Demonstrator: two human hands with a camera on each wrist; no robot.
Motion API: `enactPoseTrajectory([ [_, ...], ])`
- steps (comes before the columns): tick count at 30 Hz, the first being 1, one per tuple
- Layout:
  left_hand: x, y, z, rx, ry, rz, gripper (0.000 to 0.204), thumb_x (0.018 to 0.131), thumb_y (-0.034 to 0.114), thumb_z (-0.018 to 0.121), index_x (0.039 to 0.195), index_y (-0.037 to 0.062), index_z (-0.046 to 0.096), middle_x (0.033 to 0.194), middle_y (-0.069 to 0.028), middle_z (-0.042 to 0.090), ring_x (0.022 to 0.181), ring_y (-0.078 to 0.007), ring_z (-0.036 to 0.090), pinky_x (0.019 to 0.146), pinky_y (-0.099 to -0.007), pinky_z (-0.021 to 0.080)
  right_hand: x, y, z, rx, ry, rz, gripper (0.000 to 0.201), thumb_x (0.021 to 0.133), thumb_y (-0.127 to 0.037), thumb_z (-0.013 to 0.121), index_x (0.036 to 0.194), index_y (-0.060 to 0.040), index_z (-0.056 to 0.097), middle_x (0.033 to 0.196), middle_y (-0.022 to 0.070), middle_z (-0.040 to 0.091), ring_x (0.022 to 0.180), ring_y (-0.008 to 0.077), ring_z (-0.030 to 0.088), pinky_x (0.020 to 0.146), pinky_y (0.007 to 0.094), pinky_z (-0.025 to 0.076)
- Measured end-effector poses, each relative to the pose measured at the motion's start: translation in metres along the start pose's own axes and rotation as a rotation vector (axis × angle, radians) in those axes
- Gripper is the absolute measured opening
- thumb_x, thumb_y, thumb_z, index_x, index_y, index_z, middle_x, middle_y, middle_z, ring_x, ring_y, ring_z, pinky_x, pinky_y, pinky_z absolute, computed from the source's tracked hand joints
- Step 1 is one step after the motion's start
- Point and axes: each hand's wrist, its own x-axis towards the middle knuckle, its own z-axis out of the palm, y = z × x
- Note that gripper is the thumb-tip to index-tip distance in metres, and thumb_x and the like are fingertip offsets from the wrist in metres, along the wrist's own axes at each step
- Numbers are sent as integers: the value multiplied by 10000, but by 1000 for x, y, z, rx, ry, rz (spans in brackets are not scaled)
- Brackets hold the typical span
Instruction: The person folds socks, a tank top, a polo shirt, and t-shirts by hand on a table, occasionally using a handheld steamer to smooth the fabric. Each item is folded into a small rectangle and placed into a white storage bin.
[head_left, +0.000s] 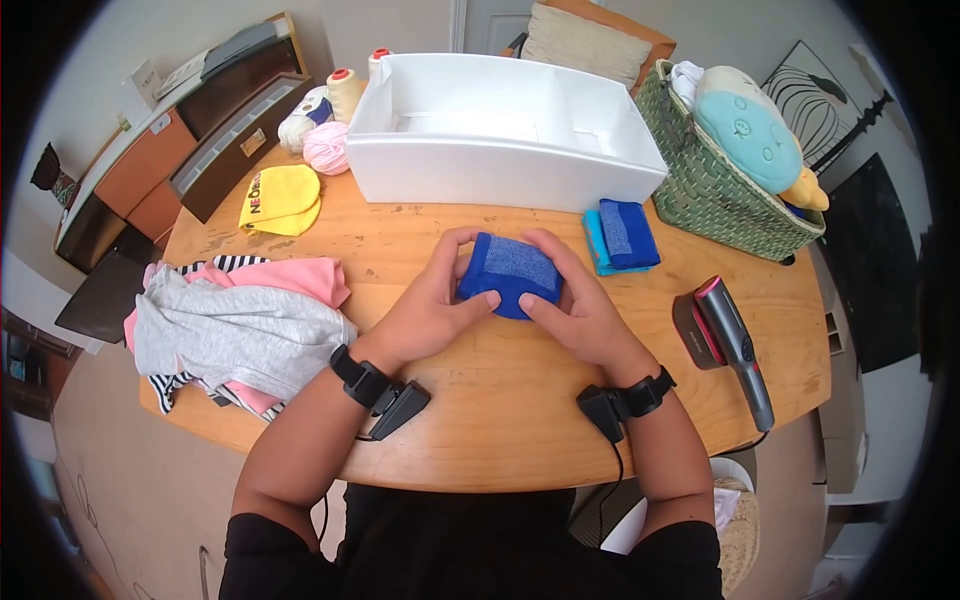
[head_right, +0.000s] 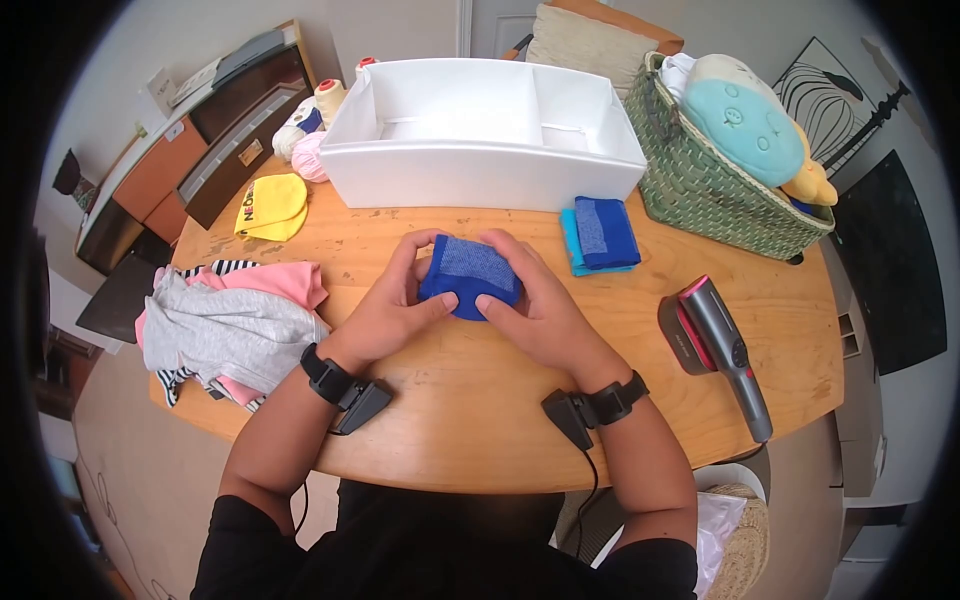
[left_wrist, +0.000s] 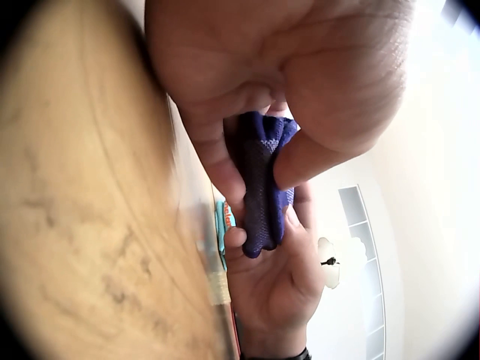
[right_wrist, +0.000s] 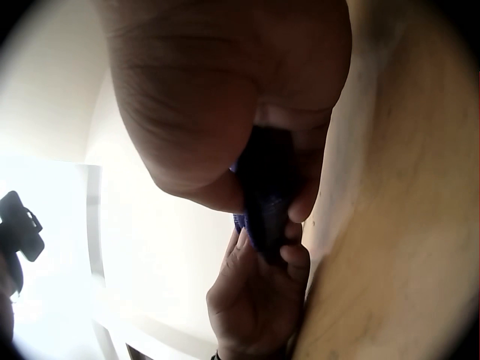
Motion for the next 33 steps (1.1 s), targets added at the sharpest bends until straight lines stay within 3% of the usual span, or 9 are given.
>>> enactPoseTrajectory([
  [4, 0, 6, 3, -93, 41, 10, 646, 1024, -82, 610, 1562, 44, 276, 1335, -144, 630, 1231, -173, 623, 1034, -327, 529, 0, -9, 1, 124, 51, 56, 851, 975, 13, 718, 1674, -26, 235, 1513, 155, 465, 1402, 234, 519, 1142, 374, 483],
  [8, 2, 2, 2, -120, 35, 97, 606, 1019, -91, 614, 1539, 35, 329, 1336, -134, 638, 1254, -167, 614, 1065, -309, 503, 2, -11, 3, 155, 122, 49, 840, 963, 9, 743, 1655, -20, 266, 1509, 146, 488, 1342, 236, 573, 1116, 372, 509],
  [14, 0, -1, -7, -25, 33, 103, 406, 967, -133, 613, 1342, 18, 572, 1329, -98, 641, 1253, -171, 616, 1066, -315, 501, 1, -3, -10, 69, 57, 121, 496, 917, 45, 754, 1377, -1, 576, 1290, 103, 650, 1258, 205, 622, 1045, 352, 545],
  [16, 1, 0, -10, 136, 16, 227, 492, 824, -238, 551, 1229, 21, 653, 1320, -113, 662, 1292, -224, 623, 1105, -346, 486, 4, -12, -15, -444, -32, -223, 407, 810, 135, 689, 1174, -48, 691, 1142, 95, 670, 1118, 255, 652, 956, 367, 546],
  [19, 4, -9, -19, 479, 7, 288, 612, 697, -263, 487, 1194, 33, 687, 1271, -130, 694, 1296, -250, 634, 1106, -363, 491, 3, -10, -14, -628, -115, -258, 445, 727, 141, 621, 1091, -91, 726, 1068, 109, 635, 1036, 333, 615, 925, 410, 512],
  [23, 2, -5, -21, 776, 20, 408, 510, 744, -219, 527, 1116, 65, 730, 1141, -156, 737, 1158, -325, 679, 1003, -395, 533, -3, -14, -17, -784, -228, -220, 377, 756, 98, 641, 1077, -80, 728, 1112, 105, 622, 1055, 320, 594, 953, 376, 498],
  [26, 0, 2, -19, 733, 6, 361, 439, 778, -149, 536, 1114, 52, 734, 1104, -146, 741, 1106, -314, 685, 966, -403, 534, -5, -22, -18, -731, -227, -173, 341, 774, 58, 615, 1063, -82, 730, 1108, 101, 623, 1079, 334, 590, 966, 437, 478],
  [28, -2, 11, -14, 521, 64, 19, 318, 839, -32, 606, 1122, 48, 726, 1094, -130, 742, 1037, -316, 678, 879, -411, 533, -3, -22, -20, -643, -225, -169, 260, 846, -22, 664, 1098, -62, 713, 1130, 115, 621, 1073, 343, 605, 959, 430, 496],
  [33, -4, 13, -10, 754, 40, 87, 256, 930, 45, 704, 1185, 28, 693, 1090, -139, 709, 976, -247, 675, 881, -367, 538, -1, -20, -15, -686, -97, -116, 278, 936, -146, 712, 1186, -29, 675, 1104, 145, 637, 1055, 351, 635, 928, 417, 526],
])
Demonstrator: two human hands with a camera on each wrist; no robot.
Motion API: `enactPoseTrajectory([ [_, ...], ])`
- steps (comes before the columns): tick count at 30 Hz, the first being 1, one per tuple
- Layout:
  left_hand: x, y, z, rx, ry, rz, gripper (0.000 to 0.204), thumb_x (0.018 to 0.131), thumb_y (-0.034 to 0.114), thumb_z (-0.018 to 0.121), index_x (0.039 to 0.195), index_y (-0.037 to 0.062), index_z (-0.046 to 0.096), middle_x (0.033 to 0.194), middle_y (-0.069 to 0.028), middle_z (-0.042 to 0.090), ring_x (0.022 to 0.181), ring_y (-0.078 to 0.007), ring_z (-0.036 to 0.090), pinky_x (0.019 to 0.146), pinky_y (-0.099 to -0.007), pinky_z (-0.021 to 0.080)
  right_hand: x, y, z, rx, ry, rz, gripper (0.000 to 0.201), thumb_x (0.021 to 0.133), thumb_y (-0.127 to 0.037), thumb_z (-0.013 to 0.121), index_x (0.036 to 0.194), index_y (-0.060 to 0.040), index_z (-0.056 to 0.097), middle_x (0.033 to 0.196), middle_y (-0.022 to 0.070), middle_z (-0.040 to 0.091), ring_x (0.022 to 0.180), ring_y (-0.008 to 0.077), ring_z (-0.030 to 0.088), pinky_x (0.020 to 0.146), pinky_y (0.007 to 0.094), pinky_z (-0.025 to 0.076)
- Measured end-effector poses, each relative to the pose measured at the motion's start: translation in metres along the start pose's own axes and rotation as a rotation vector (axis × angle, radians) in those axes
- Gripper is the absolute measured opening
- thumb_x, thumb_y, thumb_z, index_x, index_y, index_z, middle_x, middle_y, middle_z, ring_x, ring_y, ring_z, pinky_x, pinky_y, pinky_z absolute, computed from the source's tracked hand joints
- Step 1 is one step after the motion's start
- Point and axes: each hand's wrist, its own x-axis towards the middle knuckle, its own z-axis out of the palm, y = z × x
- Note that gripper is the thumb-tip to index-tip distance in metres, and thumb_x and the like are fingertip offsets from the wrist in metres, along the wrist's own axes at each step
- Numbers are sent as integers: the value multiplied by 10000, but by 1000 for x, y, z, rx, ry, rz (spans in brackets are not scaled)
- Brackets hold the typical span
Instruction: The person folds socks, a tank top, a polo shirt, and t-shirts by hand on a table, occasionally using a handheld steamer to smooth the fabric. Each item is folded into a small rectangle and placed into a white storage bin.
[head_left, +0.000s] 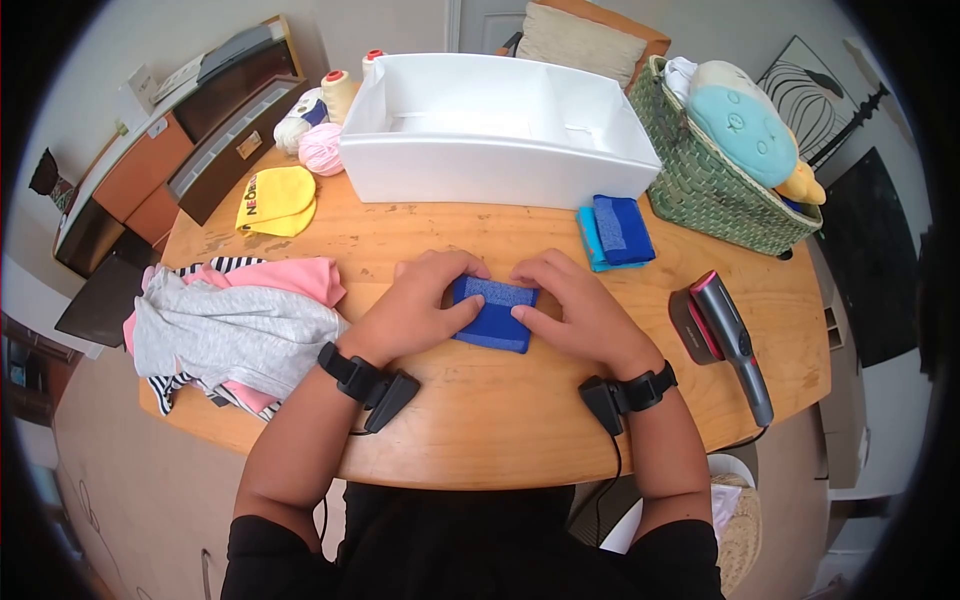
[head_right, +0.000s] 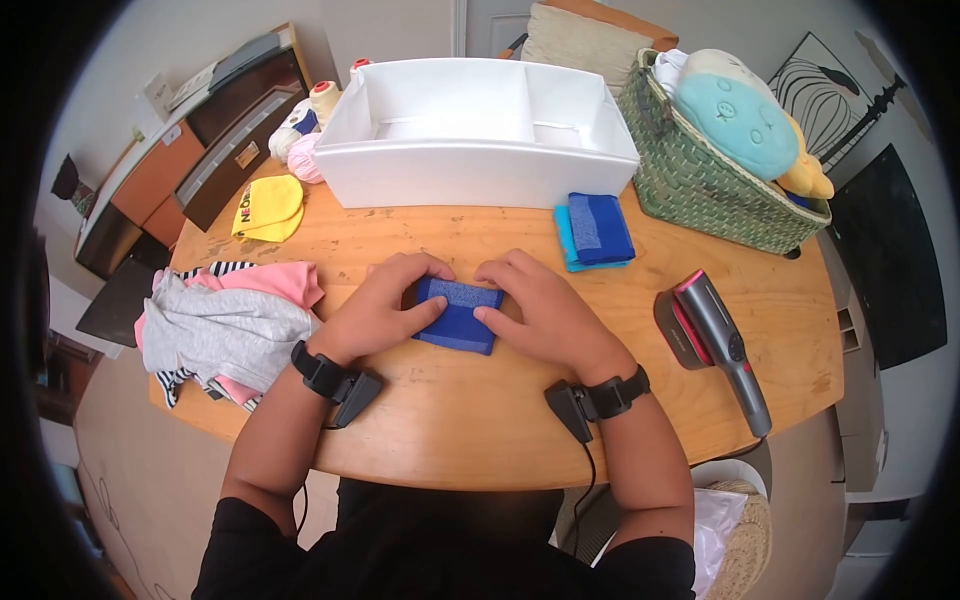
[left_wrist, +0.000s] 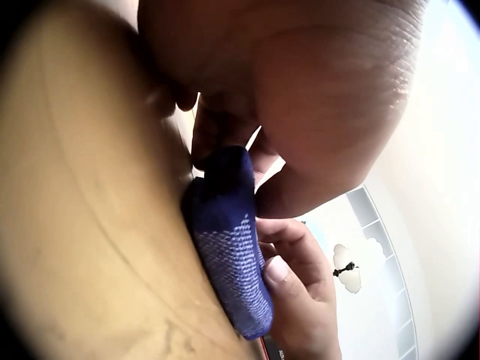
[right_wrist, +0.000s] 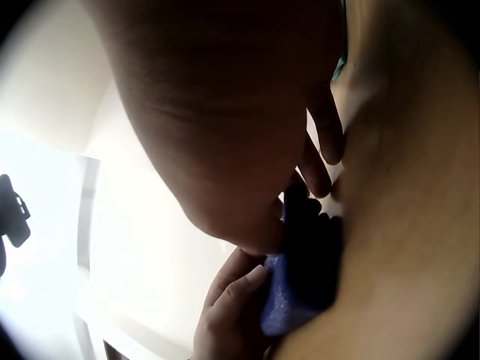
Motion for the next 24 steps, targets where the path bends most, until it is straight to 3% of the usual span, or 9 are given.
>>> enactPoseTrajectory([
  [1, 0, 0, 1, 83, 20, 59, 247, 942, 81, 732, 1181, 31, 695, 1072, -132, 709, 966, -244, 677, 863, -362, 535, 0, 1, 1, -67, 10, 2, 304, 952, -170, 721, 1211, -21, 663, 1092, 153, 643, 1041, 352, 646, 913, 416, 534],
  [7, 0, 4, 0, 67, -2, 41, 236, 945, 129, 756, 1161, 50, 703, 1025, -126, 724, 950, -260, 681, 877, -375, 525, 1, 0, 0, 15, -92, 131, 292, 950, -139, 706, 1216, -26, 668, 1055, 158, 653, 968, 328, 668, 864, 415, 544],
  [14, 0, 3, 1, 72, -16, 27, 199, 949, 157, 758, 1120, 69, 709, 974, -113, 730, 920, -255, 679, 842, -369, 514, 1, -2, 0, 23, -81, 133, 254, 939, -113, 693, 1185, -50, 693, 1043, 143, 655, 954, 327, 667, 849, 415, 544],
  [20, 2, 2, 3, 150, -34, 74, 165, 919, 189, 792, 1038, 94, 728, 927, -61, 713, 886, -237, 651, 818, -357, 488, -3, -2, -6, -192, -69, 21, 277, 921, -131, 710, 1193, -78, 710, 1051, 136, 663, 1026, 350, 655, 882, 436, 533],
  [22, 1, 4, 2, 200, -38, 127, 156, 906, 210, 804, 1015, 120, 738, 902, -39, 696, 893, -220, 626, 828, -360, 462, -6, -7, -15, -206, -84, 7, 324, 921, -141, 723, 1238, -76, 709, 1125, 137, 684, 1081, 364, 641, 918, 431, 527],
  [24, 0, -4, 4, 173, -34, 156, 156, 906, 220, 804, 1020, 131, 745, 895, -35, 689, 900, -219, 618, 834, -363, 453, -14, -17, -38, -340, 91, -17, 375, 922, -152, 737, 1282, -56, 696, 1233, 146, 688, 1165, 355, 633, 992, 425, 515],
])
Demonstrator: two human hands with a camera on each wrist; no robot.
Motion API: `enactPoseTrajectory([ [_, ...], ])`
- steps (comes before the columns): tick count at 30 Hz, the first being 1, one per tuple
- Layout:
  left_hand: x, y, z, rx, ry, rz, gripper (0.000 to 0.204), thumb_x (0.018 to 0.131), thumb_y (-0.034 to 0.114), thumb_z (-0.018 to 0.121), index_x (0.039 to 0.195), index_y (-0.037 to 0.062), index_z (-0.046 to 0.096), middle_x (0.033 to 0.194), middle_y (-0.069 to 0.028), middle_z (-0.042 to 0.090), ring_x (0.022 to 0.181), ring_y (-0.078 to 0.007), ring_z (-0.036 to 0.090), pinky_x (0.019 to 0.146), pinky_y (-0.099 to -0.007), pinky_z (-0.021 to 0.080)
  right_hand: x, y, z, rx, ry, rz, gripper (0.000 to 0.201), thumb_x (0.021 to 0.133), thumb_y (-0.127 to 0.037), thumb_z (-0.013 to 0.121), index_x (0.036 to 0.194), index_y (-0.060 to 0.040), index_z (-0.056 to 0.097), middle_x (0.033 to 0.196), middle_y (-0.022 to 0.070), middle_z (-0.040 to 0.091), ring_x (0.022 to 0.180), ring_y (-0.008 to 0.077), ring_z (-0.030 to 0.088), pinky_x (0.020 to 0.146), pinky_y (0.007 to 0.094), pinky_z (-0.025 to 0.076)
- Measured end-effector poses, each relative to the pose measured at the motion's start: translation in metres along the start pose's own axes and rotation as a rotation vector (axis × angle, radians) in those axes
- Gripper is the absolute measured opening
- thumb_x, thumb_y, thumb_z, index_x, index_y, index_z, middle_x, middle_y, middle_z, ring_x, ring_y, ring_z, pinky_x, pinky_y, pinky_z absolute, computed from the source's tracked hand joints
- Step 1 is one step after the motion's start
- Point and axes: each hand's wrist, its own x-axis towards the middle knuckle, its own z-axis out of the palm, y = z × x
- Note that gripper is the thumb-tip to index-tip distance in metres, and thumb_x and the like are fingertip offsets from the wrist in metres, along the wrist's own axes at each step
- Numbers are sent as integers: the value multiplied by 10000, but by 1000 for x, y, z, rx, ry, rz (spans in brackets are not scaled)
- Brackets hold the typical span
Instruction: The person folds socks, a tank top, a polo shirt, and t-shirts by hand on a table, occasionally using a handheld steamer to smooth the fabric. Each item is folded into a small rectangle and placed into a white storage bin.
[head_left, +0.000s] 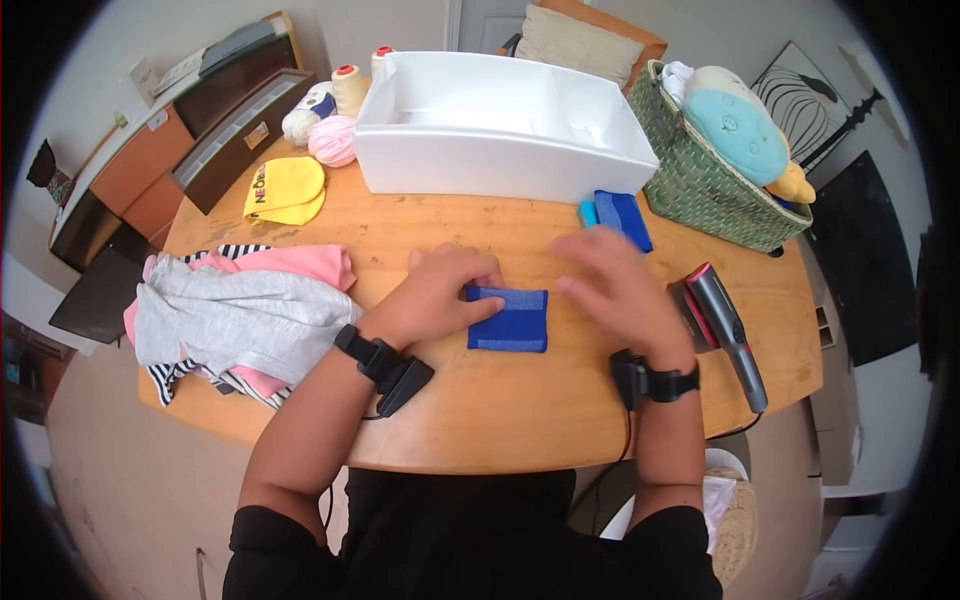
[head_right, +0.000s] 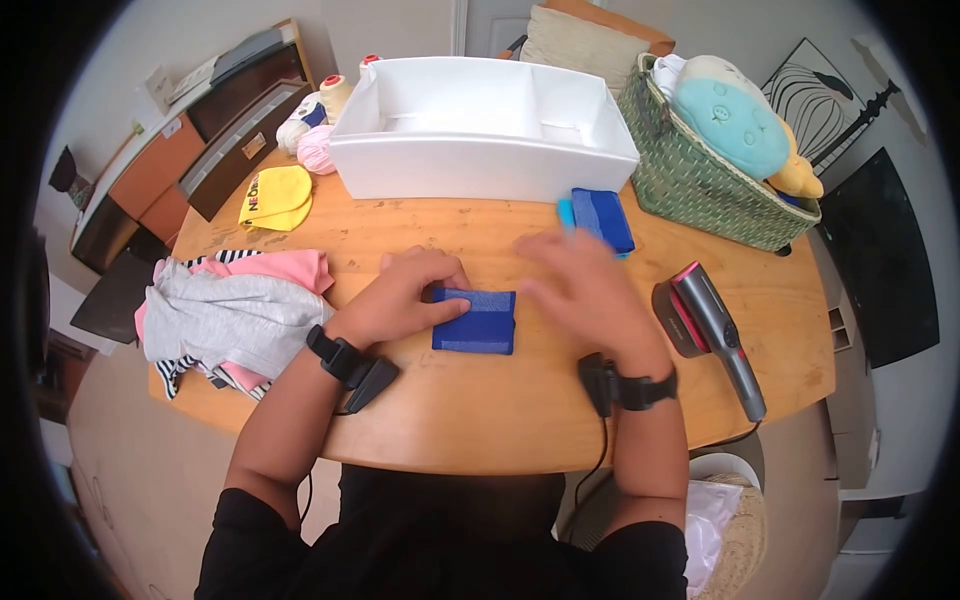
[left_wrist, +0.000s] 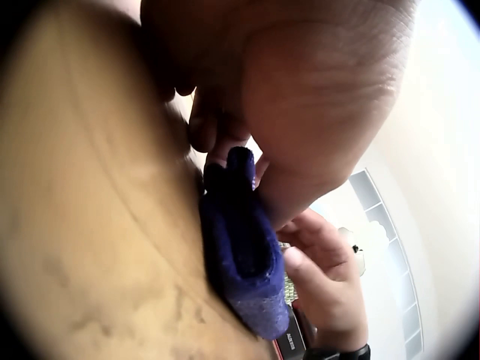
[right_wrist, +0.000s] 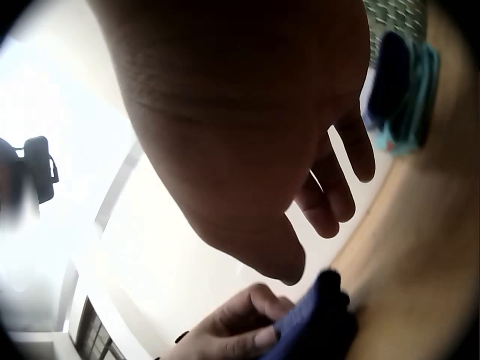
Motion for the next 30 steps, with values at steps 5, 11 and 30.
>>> enactPoseTrajectory([
  [5, 0, 4, -5, 12, -2, 51, 169, 937, 249, 782, 1044, 120, 760, 903, -20, 682, 903, -205, 618, 830, -366, 456, -48, 11, -81, -85, 392, 327, 486, 932, -188, 761, 1381, -38, 650, 1290, 158, 663, 1271, 317, 609, 1085, 411, 475],
  [11, 5, -17, 12, -450, 98, -225, 435, 1095, 460, 484, 1052, 116, 747, 975, -32, 721, 961, -196, 645, 974, -421, 342, -121, 45, -85, -222, 122, 654, 724, 873, -211, 816, 1516, -31, 537, 1290, 224, 682, 1177, 374, 687, 1011, 434, 524],
  [30, 6, -21, 9, -754, 179, -207, 541, 1176, 400, 335, 1115, -1, 692, 1021, -62, 658, 986, -164, 583, 967, -327, 481, -2, -102, -2, -140, -117, 93, 752, 795, -279, 866, 1494, -185, 605, 1131, 138, 709, 1015, 372, 681, 870, 456, 541],
])
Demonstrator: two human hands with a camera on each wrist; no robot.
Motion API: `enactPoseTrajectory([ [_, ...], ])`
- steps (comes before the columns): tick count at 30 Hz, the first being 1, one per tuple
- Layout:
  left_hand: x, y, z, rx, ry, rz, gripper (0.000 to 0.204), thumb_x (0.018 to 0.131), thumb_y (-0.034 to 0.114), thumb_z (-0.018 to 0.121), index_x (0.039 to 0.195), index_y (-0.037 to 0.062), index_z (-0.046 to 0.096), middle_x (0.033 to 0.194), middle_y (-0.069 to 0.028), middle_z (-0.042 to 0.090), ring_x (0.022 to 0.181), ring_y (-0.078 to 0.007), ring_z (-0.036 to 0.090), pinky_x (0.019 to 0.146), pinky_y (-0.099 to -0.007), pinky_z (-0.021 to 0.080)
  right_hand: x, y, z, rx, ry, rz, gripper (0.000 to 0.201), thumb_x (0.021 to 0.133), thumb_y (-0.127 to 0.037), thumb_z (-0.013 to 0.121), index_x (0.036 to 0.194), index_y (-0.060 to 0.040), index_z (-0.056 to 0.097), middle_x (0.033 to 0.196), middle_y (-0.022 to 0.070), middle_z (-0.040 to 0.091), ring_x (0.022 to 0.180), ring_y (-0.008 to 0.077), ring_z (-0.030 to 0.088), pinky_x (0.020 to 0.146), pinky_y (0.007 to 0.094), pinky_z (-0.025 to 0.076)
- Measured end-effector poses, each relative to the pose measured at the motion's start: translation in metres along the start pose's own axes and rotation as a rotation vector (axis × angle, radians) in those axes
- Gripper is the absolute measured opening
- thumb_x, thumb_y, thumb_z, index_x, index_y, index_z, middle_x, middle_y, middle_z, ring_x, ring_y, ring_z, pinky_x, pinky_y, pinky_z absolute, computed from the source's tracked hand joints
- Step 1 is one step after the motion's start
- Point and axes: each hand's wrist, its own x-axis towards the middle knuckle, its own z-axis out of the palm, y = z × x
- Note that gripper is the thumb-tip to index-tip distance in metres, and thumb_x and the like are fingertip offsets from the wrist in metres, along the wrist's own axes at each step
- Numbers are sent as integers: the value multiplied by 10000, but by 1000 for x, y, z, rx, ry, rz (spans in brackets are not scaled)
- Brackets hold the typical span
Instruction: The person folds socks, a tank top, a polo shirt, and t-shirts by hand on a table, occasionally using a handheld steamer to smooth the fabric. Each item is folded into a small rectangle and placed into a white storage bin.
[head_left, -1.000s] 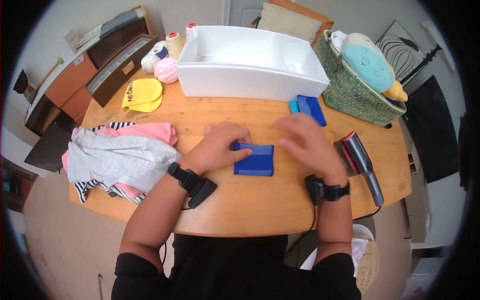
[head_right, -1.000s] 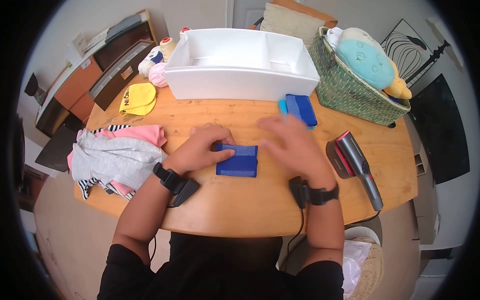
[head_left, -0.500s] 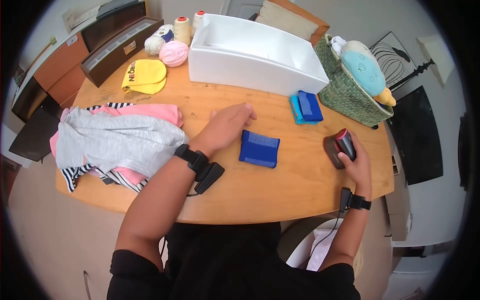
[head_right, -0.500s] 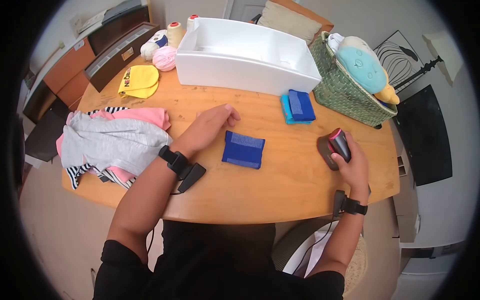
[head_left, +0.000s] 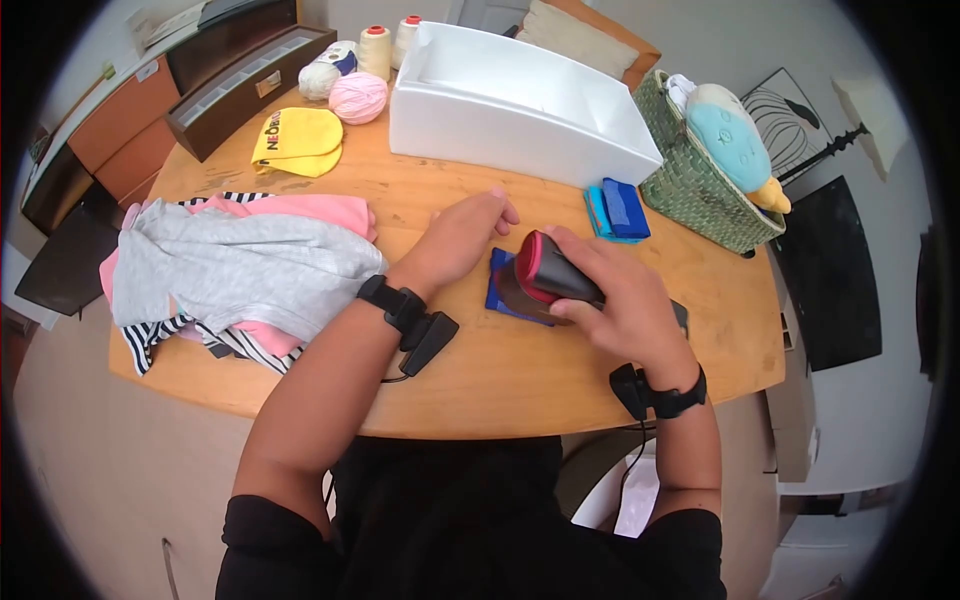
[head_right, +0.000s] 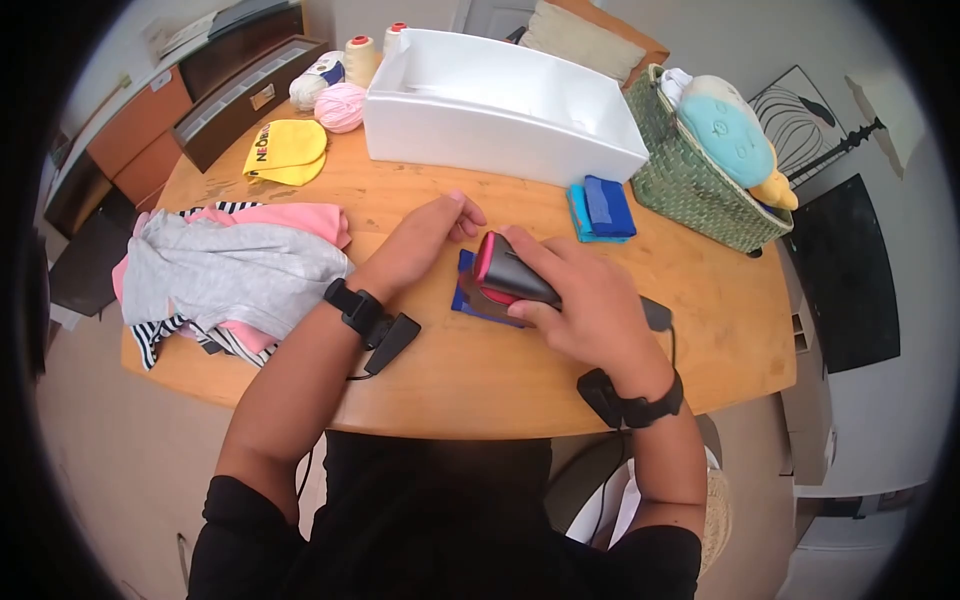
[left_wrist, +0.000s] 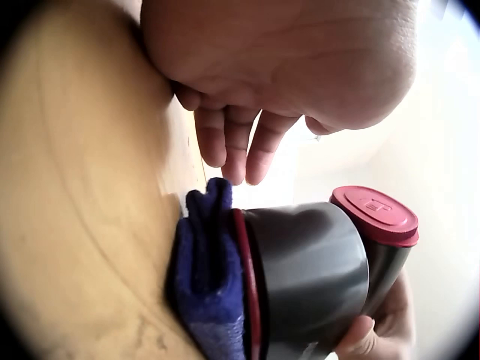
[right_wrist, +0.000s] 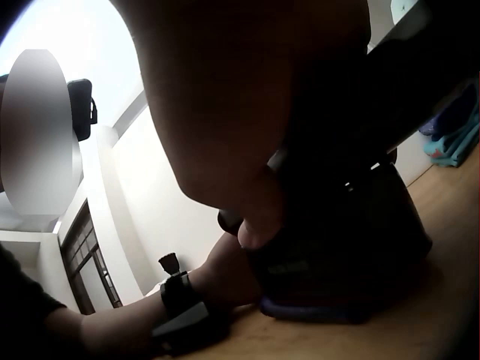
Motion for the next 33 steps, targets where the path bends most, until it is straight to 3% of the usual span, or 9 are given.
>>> enactPoseTrajectory([
  [2, 1, -4, -1, -10, -7, -12, 542, 1177, 402, 332, 1112, 2, 692, 1021, -61, 658, 984, -164, 581, 967, -330, 482, 0, -10, -12, 4, 8, 86, 757, 796, -276, 864, 1500, -190, 599, 1114, 135, 703, 1011, 369, 678, 870, 457, 542],
  [3, 3, -6, -1, 3, -15, 3, 543, 1176, 405, 334, 1109, 3, 692, 1021, -59, 659, 989, -162, 585, 969, -330, 482, -1, -8, -9, 63, 115, 27, 759, 796, -276, 864, 1503, -204, 598, 1069, 123, 689, 983, 363, 675, 847, 455, 543],
  [8, 4, -7, -1, -28, -9, -1, 565, 1178, 424, 313, 1098, 10, 689, 1024, -57, 669, 984, -157, 587, 972, -331, 481, -1, -13, 13, -102, 39, -139, 776, 796, -278, 864, 1521, -243, 590, 1056, 114, 682, 960, 348, 678, 816, 444, 548],
  [10, 5, -8, -1, -122, 20, -36, 588, 1171, 459, 322, 1046, 30, 705, 990, -60, 677, 961, -168, 613, 948, -331, 502, 1, -17, 1, -46, -53, 5, 769, 799, -280, 862, 1518, -240, 593, 1064, 112, 681, 978, 348, 676, 819, 444, 547],
  [14, 4, -4, -1, -193, 24, -29, 594, 1170, 466, 322, 1066, 19, 699, 1000, -55, 673, 951, -163, 599, 941, -331, 498, 10, -7, 5, -60, 135, 41, 754, 816, -304, 856, 1518, -237, 589, 1067, 117, 681, 986, 344, 680, 825, 447, 549],
  [20, 6, -6, -2, -155, 32, -42, 516, 1174, 420, 344, 1133, 36, 686, 1021, -40, 671, 969, -158, 570, 968, -320, 474, 9, 4, -8, 7, 36, 126, 705, 836, -278, 840, 1496, -208, 603, 1072, 132, 686, 1025, 368, 676, 865, 453, 548],
  [23, -4, 4, 1, 280, -20, -35, 377, 1091, 419, 563, 1147, 70, 693, 1050, -62, 667, 1009, -207, 596, 984, -373, 451, -11, 19, -24, 38, 101, 198, 721, 830, -244, 847, 1505, -194, 597, 1141, 143, 705, 1081, 378, 680, 915, 441, 547],
  [25, -15, 17, 8, 857, -86, 161, 386, 944, 429, 748, 1132, 96, 697, 1124, -93, 638, 1097, -283, 591, 1000, -442, 412, -31, 37, -32, 68, 121, 261, 739, 823, -224, 853, 1513, -185, 591, 1195, 152, 717, 1118, 382, 681, 947, 433, 546],
  [33, -33, 33, 28, 1050, -197, 112, 529, 865, 474, 816, 1130, 51, 642, 1169, -122, 590, 1188, -341, 538, 1005, -494, 385, -111, 137, -44, -62, 193, 522, 779, 809, -108, 853, 1535, -105, 569, 1334, 213, 701, 1211, 380, 683, 1037, 422, 522],
])
